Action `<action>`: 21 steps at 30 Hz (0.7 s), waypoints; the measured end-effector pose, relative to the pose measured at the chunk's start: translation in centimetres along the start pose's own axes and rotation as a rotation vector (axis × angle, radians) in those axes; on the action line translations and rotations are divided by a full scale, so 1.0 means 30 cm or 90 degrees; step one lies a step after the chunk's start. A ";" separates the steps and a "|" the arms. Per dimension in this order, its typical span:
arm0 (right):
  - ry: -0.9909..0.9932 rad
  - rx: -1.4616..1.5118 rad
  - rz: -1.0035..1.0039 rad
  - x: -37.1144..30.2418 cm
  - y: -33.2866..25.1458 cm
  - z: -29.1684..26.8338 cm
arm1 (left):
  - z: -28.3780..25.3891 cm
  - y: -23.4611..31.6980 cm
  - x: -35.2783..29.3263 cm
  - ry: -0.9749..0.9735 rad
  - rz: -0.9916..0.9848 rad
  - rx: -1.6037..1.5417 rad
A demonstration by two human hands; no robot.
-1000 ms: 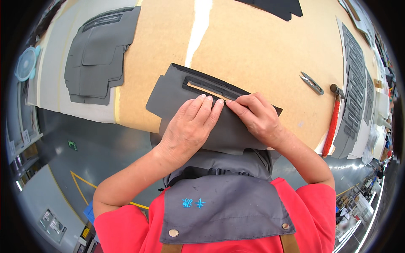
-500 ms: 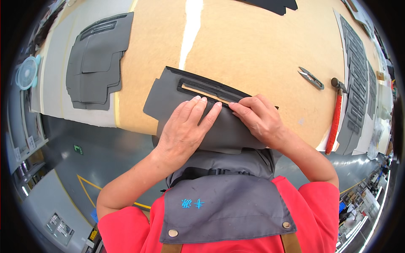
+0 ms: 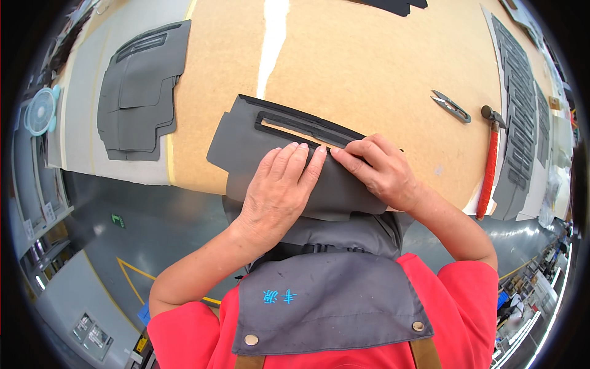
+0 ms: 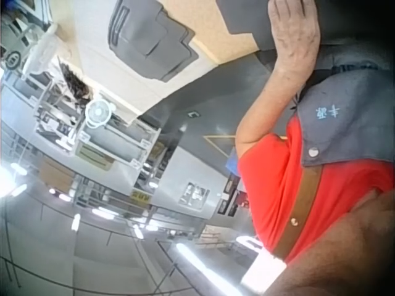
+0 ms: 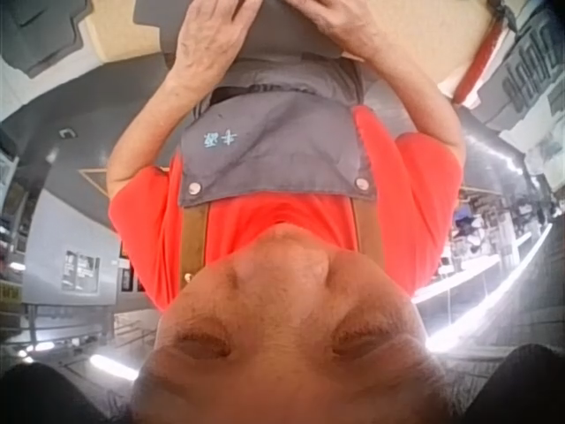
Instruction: Assembling leather pieces using adhesive strips and a hammer for reinforcement.
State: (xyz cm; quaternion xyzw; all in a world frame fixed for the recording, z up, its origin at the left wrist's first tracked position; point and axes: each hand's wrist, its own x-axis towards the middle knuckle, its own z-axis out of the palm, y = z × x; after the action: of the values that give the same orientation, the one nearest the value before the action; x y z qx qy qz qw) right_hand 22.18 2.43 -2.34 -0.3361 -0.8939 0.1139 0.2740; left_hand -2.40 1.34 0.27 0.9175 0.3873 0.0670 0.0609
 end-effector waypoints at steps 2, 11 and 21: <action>0.001 0.020 0.070 -0.024 -0.004 0.008 | 0.003 0.011 0.002 0.006 0.013 0.023; -0.009 -0.007 0.018 -0.029 -0.013 -0.023 | 0.015 0.042 -0.005 0.004 0.000 -0.010; 0.008 -0.018 0.010 -0.055 -0.011 -0.016 | 0.021 0.071 0.006 0.011 -0.007 -0.028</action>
State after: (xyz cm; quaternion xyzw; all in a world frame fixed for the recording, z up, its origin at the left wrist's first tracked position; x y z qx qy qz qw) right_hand 23.31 1.08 -2.50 -0.3475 -0.8909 0.1015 0.2743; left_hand -0.66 -0.04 0.03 0.9130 0.3917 0.0830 0.0778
